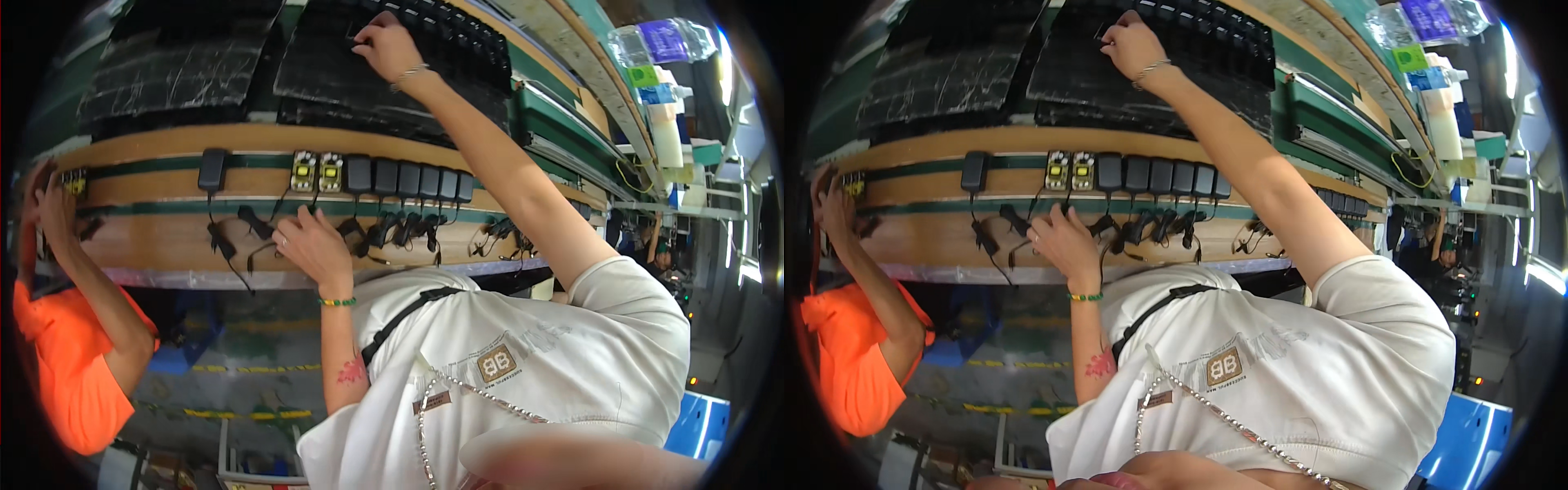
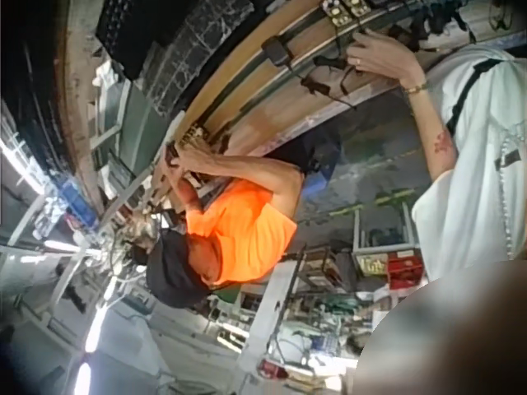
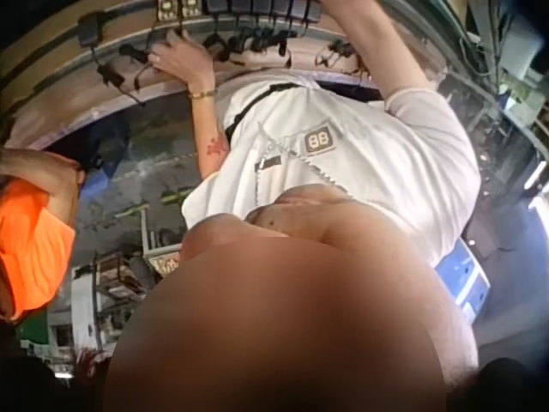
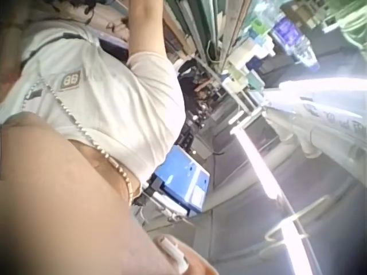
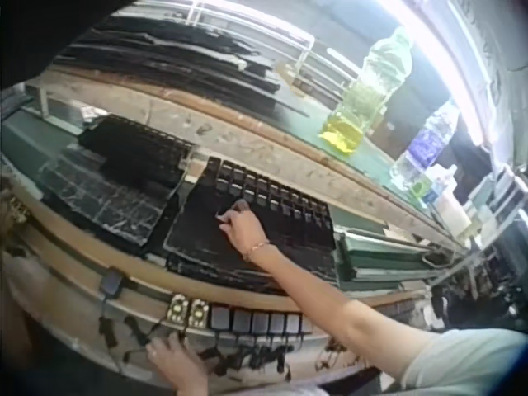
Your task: Assembling small electronic modules and circuit boards on a manual production line.
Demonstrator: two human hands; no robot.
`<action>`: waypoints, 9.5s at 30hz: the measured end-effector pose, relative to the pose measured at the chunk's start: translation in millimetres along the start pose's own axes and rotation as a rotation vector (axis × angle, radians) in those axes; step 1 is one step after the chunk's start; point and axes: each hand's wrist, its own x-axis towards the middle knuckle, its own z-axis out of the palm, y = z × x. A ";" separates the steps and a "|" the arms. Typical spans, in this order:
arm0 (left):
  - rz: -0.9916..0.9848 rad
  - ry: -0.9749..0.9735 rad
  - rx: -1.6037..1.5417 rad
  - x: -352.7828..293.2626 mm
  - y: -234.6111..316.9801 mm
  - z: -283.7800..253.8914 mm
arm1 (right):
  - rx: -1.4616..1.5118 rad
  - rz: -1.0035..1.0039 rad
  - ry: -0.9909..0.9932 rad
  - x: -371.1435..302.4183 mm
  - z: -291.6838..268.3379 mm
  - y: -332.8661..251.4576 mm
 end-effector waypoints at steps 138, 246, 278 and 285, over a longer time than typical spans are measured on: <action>-0.810 -0.561 -1.471 27.7 -42.3 13.0 | 0.533 0.039 -0.298 -115.0 42.3 -108.7; 0.421 -0.762 0.206 41.1 115.0 47.2 | 0.038 0.017 -0.904 -197.1 -100.7 -2.8; 0.016 -1.056 -0.266 -87.4 -41.6 -1.8 | -0.167 0.820 0.185 -355.7 -109.2 59.8; 0.056 -1.075 -0.340 -59.5 -71.5 32.7 | -0.185 1.261 0.149 -408.6 -131.6 156.5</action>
